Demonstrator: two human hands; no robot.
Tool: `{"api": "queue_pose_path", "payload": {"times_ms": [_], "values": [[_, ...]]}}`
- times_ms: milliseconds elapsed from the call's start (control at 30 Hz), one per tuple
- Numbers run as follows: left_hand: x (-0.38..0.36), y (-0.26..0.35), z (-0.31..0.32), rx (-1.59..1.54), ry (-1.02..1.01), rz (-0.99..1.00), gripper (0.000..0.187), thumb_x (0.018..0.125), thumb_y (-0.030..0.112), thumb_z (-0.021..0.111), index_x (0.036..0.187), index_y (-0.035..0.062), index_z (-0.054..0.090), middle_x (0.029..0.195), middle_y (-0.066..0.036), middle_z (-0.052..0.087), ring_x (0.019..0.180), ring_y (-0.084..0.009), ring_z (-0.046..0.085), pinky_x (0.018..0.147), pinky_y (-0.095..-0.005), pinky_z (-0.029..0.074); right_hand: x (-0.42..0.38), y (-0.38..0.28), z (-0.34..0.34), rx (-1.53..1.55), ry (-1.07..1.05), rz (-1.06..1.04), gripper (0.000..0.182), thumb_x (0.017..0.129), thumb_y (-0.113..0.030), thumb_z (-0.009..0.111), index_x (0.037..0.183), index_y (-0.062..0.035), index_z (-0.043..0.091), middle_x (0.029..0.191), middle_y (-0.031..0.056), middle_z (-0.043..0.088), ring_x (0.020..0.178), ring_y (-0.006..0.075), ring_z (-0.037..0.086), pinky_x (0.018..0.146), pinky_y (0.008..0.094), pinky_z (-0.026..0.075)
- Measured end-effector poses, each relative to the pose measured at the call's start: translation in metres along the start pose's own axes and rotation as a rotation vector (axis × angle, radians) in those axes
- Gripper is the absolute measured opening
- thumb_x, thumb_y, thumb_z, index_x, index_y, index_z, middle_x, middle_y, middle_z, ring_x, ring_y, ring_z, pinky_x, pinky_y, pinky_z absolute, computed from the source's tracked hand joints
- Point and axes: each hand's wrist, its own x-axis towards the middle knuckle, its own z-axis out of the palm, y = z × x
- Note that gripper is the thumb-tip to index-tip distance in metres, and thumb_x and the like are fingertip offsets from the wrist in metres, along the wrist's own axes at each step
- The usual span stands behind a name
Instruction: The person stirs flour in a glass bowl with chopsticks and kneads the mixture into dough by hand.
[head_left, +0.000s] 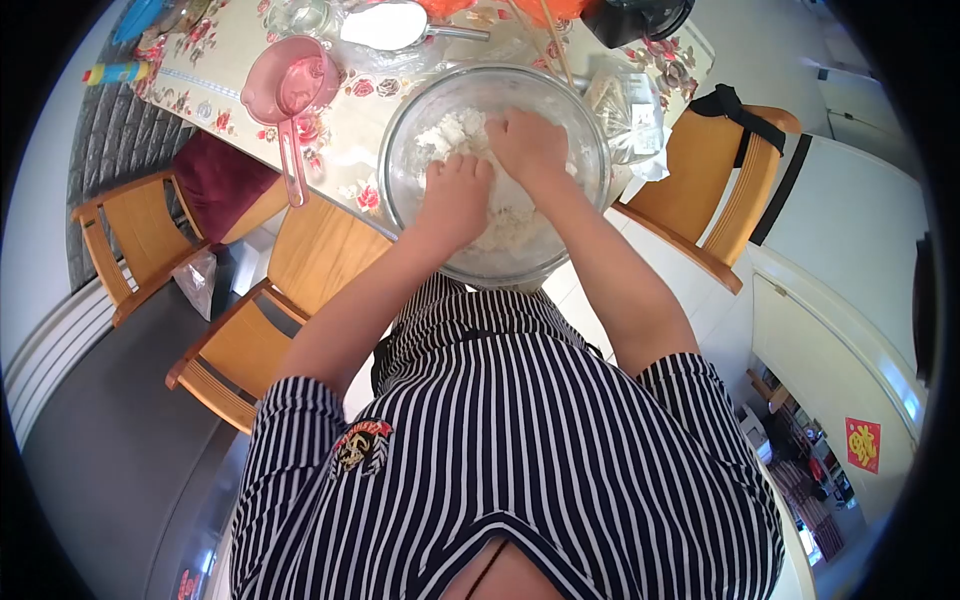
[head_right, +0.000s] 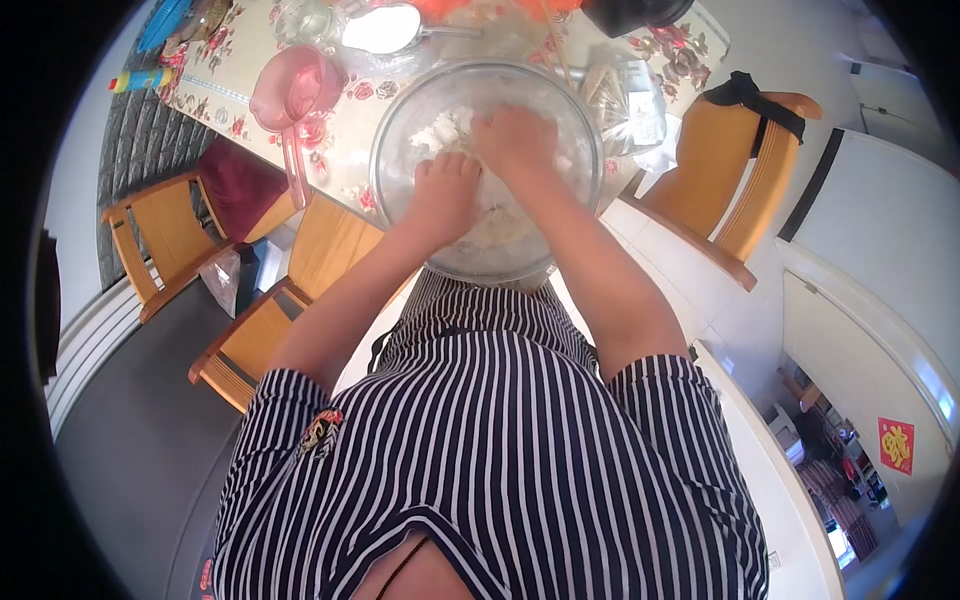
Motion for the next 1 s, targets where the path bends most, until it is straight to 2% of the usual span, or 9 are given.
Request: {"api": "queue_pose_path", "payload": {"times_ms": [33, 100, 233, 400, 600, 767, 833, 933, 1000], "values": [[-0.013, 0.004, -0.017, -0.116, -0.036, 0.01, 0.061, 0.067, 0.03, 0.086, 0.117, 0.009, 0.059, 0.118, -0.01, 0.062, 0.12, -0.0291, 0.055, 0.096, -0.051, 0.042, -0.01, 0.006, 0.012, 0.0, 0.005, 0.002, 0.038, 0.095, -0.037, 0.05, 0.106, -0.009, 0.074, 0.115, 0.0173, 0.07, 0.108, 0.034, 0.065, 0.098, 0.0516, 0.044], [-0.022, 0.006, -0.027, -0.231, -0.072, 0.02, 0.066, 0.065, 0.031, 0.088, 0.12, 0.0088, 0.057, 0.123, -0.012, 0.059, 0.122, -0.0308, 0.053, 0.099, -0.0514, 0.042, -0.03, 0.025, 0.058, -0.041, 0.472, -0.386, 0.037, 0.094, -0.037, 0.056, 0.12, -0.0148, 0.069, 0.13, 0.0115, 0.064, 0.118, 0.0344, 0.059, 0.102, 0.0512, 0.041], [-0.022, -0.002, 0.013, -0.177, 0.228, -0.078, 0.083, 0.066, 0.033, 0.088, 0.136, 0.0073, 0.051, 0.131, -0.014, 0.054, 0.124, -0.0334, 0.05, 0.104, -0.0505, 0.04, -0.055, 0.028, 0.081, -0.107, 0.422, -0.328, 0.037, 0.094, -0.037, 0.058, 0.122, -0.0148, 0.067, 0.141, 0.0093, 0.056, 0.126, 0.0328, 0.053, 0.104, 0.0509, 0.04], [0.008, -0.011, 0.033, -0.224, 0.182, -0.117, 0.092, 0.067, 0.034, 0.087, 0.146, 0.0077, 0.045, 0.138, -0.013, 0.052, 0.125, -0.0352, 0.05, 0.102, -0.0516, 0.042, -0.025, 0.03, 0.085, 0.06, 0.495, -0.35, 0.019, 0.085, -0.029, 0.062, 0.092, -0.013, 0.07, 0.101, 0.0065, 0.068, 0.098, 0.0272, 0.062, 0.085, 0.0447, 0.046], [0.044, -0.024, 0.028, -0.265, 0.014, -0.189, 0.065, 0.063, 0.028, 0.088, 0.118, 0.0066, 0.061, 0.121, -0.009, 0.06, 0.112, -0.0304, 0.057, 0.086, -0.0459, 0.049, 0.029, 0.028, 0.074, -0.06, 0.47, -0.415, 0.019, 0.083, -0.027, 0.058, 0.078, -0.0126, 0.07, 0.078, 0.0088, 0.068, 0.08, 0.0309, 0.064, 0.074, 0.0451, 0.049], [0.056, -0.042, 0.033, -0.418, 0.002, -0.069, 0.062, 0.063, 0.031, 0.09, 0.11, 0.0044, 0.06, 0.111, -0.014, 0.059, 0.11, -0.0352, 0.056, 0.092, -0.0465, 0.05, 0.038, 0.007, 0.052, -0.051, 0.284, -0.235, 0.032, 0.088, -0.033, 0.053, 0.082, -0.0083, 0.072, 0.089, 0.0175, 0.072, 0.089, 0.0364, 0.067, 0.08, 0.0484, 0.051], [0.037, -0.027, 0.004, -0.351, 0.036, 0.006, 0.063, 0.065, 0.032, 0.09, 0.112, 0.0041, 0.059, 0.114, -0.015, 0.059, 0.112, -0.0359, 0.056, 0.096, -0.0467, 0.048, 0.039, 0.006, 0.044, 0.241, 0.059, 0.021, 0.03, 0.09, -0.032, 0.053, 0.09, -0.0094, 0.073, 0.099, 0.0204, 0.07, 0.097, 0.0357, 0.066, 0.082, 0.0499, 0.05], [-0.009, -0.005, -0.012, -0.409, 0.006, 0.064, 0.064, 0.067, 0.032, 0.089, 0.114, 0.0037, 0.057, 0.118, -0.016, 0.059, 0.116, -0.0371, 0.054, 0.102, -0.0474, 0.044, -0.007, 0.008, 0.041, 0.089, 0.453, -0.152, 0.027, 0.09, -0.03, 0.055, 0.097, -0.0105, 0.072, 0.108, 0.0197, 0.068, 0.104, 0.0331, 0.063, 0.086, 0.0509, 0.048], [-0.022, -0.001, -0.011, -0.508, -0.018, 0.047, 0.064, 0.068, 0.032, 0.089, 0.116, 0.0036, 0.056, 0.12, -0.016, 0.058, 0.118, -0.0374, 0.053, 0.103, -0.0479, 0.042, -0.036, 0.022, 0.054, -0.041, 0.362, -0.23, 0.026, 0.092, -0.031, 0.055, 0.1, -0.0133, 0.072, 0.11, 0.0152, 0.067, 0.108, 0.03, 0.061, 0.087, 0.0494, 0.047]]}}
